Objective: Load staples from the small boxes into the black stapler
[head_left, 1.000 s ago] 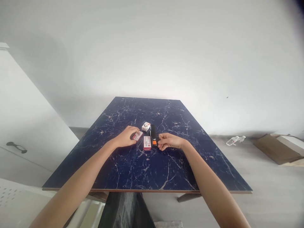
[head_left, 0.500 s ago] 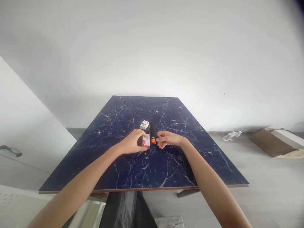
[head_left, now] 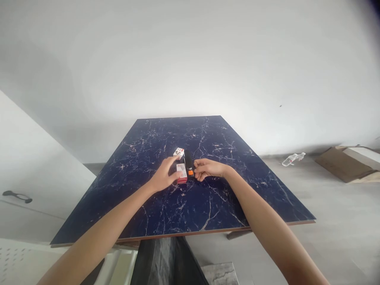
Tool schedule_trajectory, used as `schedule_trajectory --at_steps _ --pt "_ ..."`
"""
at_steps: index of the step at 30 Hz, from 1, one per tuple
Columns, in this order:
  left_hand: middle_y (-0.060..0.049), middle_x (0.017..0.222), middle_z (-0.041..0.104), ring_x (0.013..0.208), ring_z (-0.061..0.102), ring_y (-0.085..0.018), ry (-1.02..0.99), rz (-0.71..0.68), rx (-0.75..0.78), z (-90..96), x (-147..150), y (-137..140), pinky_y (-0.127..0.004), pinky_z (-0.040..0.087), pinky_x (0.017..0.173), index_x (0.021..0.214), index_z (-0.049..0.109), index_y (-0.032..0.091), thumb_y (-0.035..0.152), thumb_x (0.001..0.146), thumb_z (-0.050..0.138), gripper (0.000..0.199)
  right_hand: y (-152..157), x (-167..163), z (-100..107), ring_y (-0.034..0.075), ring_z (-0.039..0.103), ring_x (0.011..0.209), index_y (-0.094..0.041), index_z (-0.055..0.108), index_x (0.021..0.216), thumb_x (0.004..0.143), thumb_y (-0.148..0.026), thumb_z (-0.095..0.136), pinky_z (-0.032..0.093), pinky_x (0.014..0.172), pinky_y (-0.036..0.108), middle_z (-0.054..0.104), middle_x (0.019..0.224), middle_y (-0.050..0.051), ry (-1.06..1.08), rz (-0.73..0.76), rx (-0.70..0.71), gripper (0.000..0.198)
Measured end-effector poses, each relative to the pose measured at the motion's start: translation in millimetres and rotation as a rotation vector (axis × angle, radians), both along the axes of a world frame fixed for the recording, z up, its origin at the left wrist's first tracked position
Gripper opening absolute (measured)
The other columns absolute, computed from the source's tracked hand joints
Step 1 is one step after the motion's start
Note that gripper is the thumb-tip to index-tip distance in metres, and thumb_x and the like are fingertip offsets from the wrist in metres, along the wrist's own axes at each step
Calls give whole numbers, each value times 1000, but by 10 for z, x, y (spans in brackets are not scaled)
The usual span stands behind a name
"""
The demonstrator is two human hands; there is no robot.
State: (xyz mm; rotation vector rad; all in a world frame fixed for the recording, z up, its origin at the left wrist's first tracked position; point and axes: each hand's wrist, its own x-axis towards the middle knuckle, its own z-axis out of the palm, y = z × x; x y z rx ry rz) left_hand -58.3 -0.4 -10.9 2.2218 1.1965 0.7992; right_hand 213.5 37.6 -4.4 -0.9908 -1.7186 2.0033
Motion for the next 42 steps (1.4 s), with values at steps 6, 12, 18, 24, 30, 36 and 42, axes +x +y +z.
schedule_trajectory --at_steps 6,12,18,24,30,36,42 --pt "-12 158 40 149 30 -28 -5 296 29 -55 12 418 -52 21 121 149 43 23 51 103 29 56 6 9 0 14 72 73 -19 53 92 82 -33 77 63 74 27 73 81 5 28 -5 -24 30" --pt "-8 158 42 149 32 -24 23 135 25 -30 187 729 -48 21 122 142 53 23 48 105 19 57 -11 5 33 15 72 75 -18 57 95 83 -35 76 63 75 28 73 83 6 42 -6 -23 28" --pt "-10 123 67 116 61 -25 -69 152 -57 35 199 519 -42 45 104 116 66 19 54 103 26 55 -11 -2 39 14 72 71 -19 57 92 83 -36 75 63 75 28 71 81 4 14 -10 -4 26" --pt "-10 157 41 145 38 -32 109 -27 -151 230 -60 225 -49 37 114 149 46 30 64 98 38 62 -19 -7 25 15 72 75 -19 57 93 86 -35 72 63 76 30 70 83 4 3 -4 38 23" --pt "-13 169 2 153 4 -45 334 -92 -171 257 -228 23 -64 29 114 161 -3 36 69 64 80 132 64 -125 -151 13 63 61 -22 56 91 85 -33 64 58 55 25 61 72 -2 -66 -384 404 15" --pt "-18 166 17 150 19 -45 320 -52 -115 133 -62 168 -62 27 116 162 0 30 68 63 81 134 33 -203 -162 15 61 68 -24 60 95 86 -30 55 52 70 28 65 76 -2 -133 -610 795 12" --pt "-19 163 26 149 23 -44 322 -78 -100 94 520 553 -56 28 116 163 5 24 71 62 79 134 60 17 83 18 62 70 -21 60 107 94 -34 46 46 71 29 67 79 0 -70 -1169 880 23"
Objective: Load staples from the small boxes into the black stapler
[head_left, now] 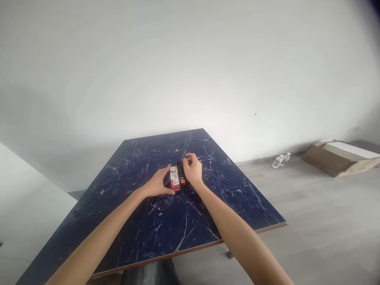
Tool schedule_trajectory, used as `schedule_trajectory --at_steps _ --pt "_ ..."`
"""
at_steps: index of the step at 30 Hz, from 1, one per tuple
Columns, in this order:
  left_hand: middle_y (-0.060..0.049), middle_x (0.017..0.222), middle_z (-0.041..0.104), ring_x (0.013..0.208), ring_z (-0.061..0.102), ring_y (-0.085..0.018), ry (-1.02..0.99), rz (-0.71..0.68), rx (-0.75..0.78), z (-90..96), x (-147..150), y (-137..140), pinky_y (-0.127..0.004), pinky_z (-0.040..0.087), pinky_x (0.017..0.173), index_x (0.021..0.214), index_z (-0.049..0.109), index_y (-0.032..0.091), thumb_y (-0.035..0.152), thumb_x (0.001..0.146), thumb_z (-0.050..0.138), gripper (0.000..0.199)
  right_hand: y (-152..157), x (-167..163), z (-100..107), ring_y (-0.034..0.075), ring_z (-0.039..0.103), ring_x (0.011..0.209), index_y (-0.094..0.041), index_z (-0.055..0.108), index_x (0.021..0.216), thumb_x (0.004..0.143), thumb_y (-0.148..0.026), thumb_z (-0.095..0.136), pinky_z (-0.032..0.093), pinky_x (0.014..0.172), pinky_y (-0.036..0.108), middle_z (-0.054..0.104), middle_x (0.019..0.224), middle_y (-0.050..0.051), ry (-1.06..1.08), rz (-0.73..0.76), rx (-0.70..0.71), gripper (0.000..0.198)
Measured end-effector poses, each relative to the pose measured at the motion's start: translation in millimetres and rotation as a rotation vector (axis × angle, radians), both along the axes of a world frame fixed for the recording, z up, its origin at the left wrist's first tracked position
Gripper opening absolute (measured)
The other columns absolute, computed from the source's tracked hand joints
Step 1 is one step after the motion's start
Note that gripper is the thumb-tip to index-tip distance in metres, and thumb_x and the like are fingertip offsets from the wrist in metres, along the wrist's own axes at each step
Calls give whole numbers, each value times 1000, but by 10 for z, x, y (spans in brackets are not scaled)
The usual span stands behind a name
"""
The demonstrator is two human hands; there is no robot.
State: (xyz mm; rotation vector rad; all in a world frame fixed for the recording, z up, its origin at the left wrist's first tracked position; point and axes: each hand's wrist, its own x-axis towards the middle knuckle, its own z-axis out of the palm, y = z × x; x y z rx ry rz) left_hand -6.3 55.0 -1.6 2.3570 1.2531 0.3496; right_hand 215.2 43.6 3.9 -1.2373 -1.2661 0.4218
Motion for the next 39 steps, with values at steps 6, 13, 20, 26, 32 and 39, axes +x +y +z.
schedule_trajectory --at_steps 6,13,20,26,32,39 --pt "-20 164 23 150 19 -45 0 -119 61 -66 1100 587 -56 22 119 162 10 17 76 61 75 134 99 551 165 20 60 89 -19 60 108 98 -30 42 43 88 33 68 89 6 -100 -366 200 24" --pt "-24 161 29 148 25 -45 51 -145 77 -98 1744 972 -56 24 117 161 15 14 78 58 76 136 260 1044 77 28 60 111 -15 60 118 105 -32 23 38 96 37 67 120 17 50 -693 -235 43" --pt "-23 157 38 146 30 -45 43 -155 145 -170 1915 1069 -55 26 116 161 18 13 74 60 76 132 258 1034 55 34 60 106 -17 64 114 104 -40 27 40 87 41 68 114 19 -61 -697 -327 44" --pt "-16 157 41 145 34 -40 -52 -145 369 -299 1612 921 -52 26 117 156 33 17 65 82 62 93 182 711 18 27 51 117 -18 61 117 100 -24 40 35 102 42 64 119 13 -452 -558 156 28" --pt "-9 111 71 104 64 -26 -193 262 560 -169 802 686 -41 44 97 115 66 19 41 104 32 41 202 314 -122 25 53 109 -17 62 117 95 -14 43 39 99 39 64 114 11 -644 -213 279 29" --pt "-7 92 71 90 65 -23 -152 410 511 -153 627 661 -33 46 83 88 64 21 27 103 34 35 436 -239 -269 23 53 98 -19 61 117 95 -14 44 42 92 34 63 112 10 -885 31 224 28"
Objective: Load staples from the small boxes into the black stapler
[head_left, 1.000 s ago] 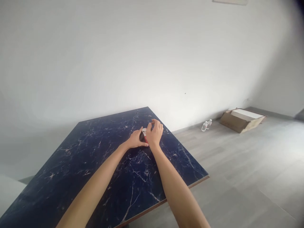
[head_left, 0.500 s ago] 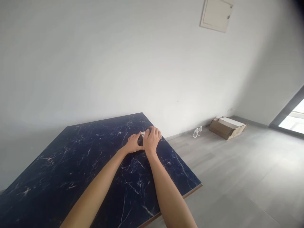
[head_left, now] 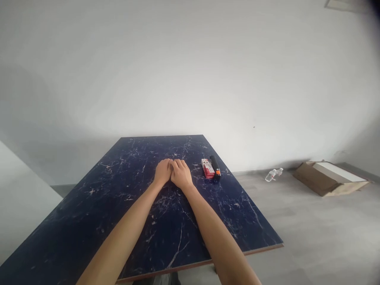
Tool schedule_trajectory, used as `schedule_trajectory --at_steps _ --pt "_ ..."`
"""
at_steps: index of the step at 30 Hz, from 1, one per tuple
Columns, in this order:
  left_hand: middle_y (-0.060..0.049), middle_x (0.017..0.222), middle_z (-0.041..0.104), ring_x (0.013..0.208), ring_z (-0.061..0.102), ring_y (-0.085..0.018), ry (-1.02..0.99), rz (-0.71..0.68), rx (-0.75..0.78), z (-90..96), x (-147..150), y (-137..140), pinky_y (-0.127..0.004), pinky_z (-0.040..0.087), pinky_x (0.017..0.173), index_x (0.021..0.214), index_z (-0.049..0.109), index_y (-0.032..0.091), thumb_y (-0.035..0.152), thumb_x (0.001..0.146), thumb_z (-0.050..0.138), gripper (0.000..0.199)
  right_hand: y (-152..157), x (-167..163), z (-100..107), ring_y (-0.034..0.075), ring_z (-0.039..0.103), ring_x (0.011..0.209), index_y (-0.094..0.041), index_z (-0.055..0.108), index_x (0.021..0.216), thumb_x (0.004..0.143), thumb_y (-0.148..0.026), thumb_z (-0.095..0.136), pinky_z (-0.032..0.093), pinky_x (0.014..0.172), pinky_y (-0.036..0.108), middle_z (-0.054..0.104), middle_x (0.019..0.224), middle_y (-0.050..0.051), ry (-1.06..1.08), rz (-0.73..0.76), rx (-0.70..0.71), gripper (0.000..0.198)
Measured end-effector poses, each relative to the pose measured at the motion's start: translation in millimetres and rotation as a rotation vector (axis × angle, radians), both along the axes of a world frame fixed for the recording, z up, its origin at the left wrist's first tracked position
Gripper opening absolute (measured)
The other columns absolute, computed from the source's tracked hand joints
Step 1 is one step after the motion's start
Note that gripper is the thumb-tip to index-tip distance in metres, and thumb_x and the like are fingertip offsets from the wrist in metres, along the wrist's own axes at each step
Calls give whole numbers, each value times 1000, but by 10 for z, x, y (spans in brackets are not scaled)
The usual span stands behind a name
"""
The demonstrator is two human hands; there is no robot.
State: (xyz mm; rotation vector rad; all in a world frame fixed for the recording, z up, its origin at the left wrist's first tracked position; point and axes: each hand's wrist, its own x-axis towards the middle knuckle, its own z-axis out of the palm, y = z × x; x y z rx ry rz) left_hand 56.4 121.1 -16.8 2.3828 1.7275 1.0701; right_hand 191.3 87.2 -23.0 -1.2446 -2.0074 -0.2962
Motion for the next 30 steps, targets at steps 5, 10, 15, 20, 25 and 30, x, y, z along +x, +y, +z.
schedule_trajectory --at_steps 5,10,15,20,25,30 --pt "-10 103 72 104 63 -27 67 99 -95 -28 -29 20 -38 42 93 104 66 20 22 92 52 18 185 -189 -7 25 53 99 -16 59 112 100 -20 42 41 86 34 63 106 12 -14 -232 -244 21" --pt "-14 85 73 94 66 -32 159 198 -207 38 -32 -20 -45 40 92 79 70 17 25 93 47 28 161 -293 27 24 54 98 -16 62 102 96 -15 46 38 85 34 61 106 12 12 -386 -260 17" --pt "-13 82 74 82 68 -27 214 162 -248 56 -25 -16 -36 45 78 71 72 18 25 92 45 35 117 -311 9 15 55 76 -20 65 87 95 -13 46 33 66 26 63 93 4 0 -314 -341 22" --pt "-12 80 73 78 68 -26 232 121 -276 8 -1 28 -32 45 68 77 74 21 28 94 43 35 101 -288 6 14 57 71 -20 67 88 96 -16 46 29 60 25 67 90 3 49 -374 -389 23" --pt "-12 89 74 85 69 -28 257 99 -249 16 21 -25 -34 47 73 86 74 21 23 93 45 30 82 -316 44 16 64 77 -20 69 93 97 -16 45 35 64 25 71 95 6 44 -409 -445 24" --pt "-11 97 74 92 69 -27 282 82 -212 16 26 -101 -34 48 77 91 74 21 21 95 44 30 55 -338 56 18 68 83 -19 71 98 99 -14 42 41 70 25 73 99 10 29 -405 -469 29"
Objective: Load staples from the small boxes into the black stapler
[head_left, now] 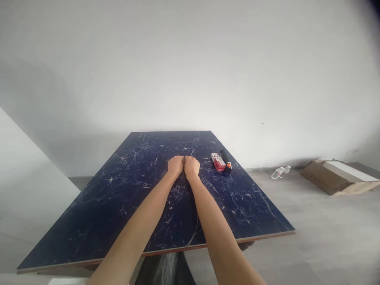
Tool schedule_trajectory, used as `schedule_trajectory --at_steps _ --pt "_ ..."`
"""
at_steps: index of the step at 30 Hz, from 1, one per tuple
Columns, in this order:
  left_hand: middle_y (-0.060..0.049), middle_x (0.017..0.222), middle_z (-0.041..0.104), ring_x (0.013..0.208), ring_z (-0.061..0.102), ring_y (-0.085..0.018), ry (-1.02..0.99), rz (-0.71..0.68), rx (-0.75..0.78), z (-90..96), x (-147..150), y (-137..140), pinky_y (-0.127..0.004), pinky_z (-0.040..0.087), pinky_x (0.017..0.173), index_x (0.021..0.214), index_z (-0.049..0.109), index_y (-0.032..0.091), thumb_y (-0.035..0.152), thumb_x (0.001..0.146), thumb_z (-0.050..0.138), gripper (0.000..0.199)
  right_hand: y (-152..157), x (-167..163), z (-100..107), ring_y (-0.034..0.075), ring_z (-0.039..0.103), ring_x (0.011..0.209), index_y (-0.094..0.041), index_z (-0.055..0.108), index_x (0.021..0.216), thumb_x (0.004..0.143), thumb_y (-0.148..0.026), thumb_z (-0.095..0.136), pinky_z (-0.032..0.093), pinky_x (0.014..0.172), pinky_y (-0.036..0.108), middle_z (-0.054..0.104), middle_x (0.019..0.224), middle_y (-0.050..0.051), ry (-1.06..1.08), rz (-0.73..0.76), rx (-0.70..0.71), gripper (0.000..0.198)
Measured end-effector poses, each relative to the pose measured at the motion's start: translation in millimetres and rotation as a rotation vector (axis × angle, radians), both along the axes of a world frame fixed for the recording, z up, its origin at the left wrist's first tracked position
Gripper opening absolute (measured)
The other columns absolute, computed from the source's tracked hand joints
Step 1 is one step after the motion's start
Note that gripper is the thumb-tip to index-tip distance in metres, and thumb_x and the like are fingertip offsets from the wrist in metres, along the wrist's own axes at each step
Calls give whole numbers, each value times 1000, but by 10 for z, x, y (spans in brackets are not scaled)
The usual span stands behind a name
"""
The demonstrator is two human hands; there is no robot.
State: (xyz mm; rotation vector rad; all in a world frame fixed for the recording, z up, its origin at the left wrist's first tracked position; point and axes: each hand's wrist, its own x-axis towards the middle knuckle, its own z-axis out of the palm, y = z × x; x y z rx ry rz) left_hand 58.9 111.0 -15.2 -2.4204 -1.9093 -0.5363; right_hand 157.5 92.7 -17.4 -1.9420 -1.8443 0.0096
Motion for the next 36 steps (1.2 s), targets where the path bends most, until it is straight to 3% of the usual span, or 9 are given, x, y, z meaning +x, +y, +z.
schedule_trajectory --at_steps 11,17,26,33,36 --pt "-18 104 70 96 70 -30 141 -105 50 16 67 -26 -38 51 82 107 69 11 8 96 41 30 -30 4 -8 20 70 89 -19 72 101 100 -14 40 46 77 26 74 100 12 42 -64 -35 32" --pt "-23 104 69 97 70 -31 176 -159 69 22 120 -22 -40 50 83 106 68 5 2 94 40 30 -63 2 12 22 70 88 -18 72 101 100 -15 42 47 77 28 74 98 13 59 -100 -38 30" --pt "-24 105 68 98 66 -31 142 -211 51 3 138 47 -40 46 86 101 69 6 4 94 42 28 -67 -1 15 24 72 89 -18 73 104 100 -15 41 49 75 30 74 98 15 26 -163 -67 33" --pt "-24 100 65 98 63 -34 63 -148 25 -14 227 50 -43 41 84 92 68 6 8 94 44 24 -4 -36 3 28 73 88 -11 75 102 97 -12 45 52 72 33 73 91 23 -80 -238 -115 31" --pt "-24 93 64 93 62 -35 38 -90 15 -41 245 88 -48 41 81 89 68 6 9 93 43 26 121 -85 21 27 73 84 -9 75 93 94 -12 51 52 68 32 71 80 21 -149 -211 -133 24"
